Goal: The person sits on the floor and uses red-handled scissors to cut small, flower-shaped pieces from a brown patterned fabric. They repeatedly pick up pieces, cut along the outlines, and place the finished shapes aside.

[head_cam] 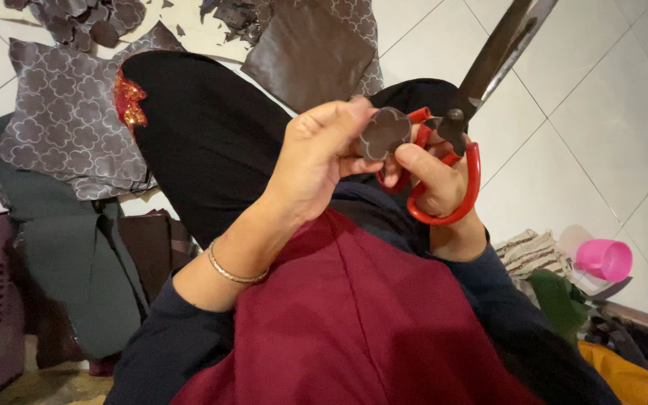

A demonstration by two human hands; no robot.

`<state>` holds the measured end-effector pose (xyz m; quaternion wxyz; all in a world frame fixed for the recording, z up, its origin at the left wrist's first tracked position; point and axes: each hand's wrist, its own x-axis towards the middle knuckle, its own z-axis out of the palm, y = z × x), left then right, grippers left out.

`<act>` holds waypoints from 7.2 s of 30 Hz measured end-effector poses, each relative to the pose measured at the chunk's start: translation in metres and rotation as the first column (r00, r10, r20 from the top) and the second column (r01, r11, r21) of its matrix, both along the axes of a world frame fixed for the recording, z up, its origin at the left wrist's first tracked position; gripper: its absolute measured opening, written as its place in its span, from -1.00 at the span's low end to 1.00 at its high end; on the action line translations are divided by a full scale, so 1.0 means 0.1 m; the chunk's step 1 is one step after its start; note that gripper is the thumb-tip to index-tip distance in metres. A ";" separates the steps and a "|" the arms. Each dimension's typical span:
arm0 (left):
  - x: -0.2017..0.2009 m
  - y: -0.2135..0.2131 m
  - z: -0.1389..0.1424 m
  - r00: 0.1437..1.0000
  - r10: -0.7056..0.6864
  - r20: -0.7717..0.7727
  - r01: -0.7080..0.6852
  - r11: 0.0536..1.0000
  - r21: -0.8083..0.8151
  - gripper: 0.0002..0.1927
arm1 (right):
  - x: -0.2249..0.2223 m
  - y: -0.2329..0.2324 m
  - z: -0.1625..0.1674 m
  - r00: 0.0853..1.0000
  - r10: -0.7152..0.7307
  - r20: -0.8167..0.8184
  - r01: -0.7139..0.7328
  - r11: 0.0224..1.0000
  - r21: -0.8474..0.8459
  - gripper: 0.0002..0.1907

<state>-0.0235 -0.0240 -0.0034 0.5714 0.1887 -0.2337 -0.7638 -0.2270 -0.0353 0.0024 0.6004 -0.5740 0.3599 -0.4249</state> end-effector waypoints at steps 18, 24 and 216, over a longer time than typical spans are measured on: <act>-0.04 0.16 -0.02 0.948 0.278 0.159 -0.258 0.957 -0.133 -0.76 | -0.02 0.23 -0.24 0.969 0.132 -0.207 -0.140 0.990 -0.024 0.00; -0.05 0.17 0.02 0.935 0.306 0.179 -0.292 0.951 -0.101 -0.74 | 0.00 0.24 -0.25 0.926 0.210 -0.312 -0.238 0.970 -0.055 0.02; 0.05 -0.11 -0.87 0.895 0.366 0.256 -0.344 0.930 -0.126 -0.86 | 0.31 -0.19 -0.88 0.990 -0.061 0.124 0.035 0.978 0.204 -0.89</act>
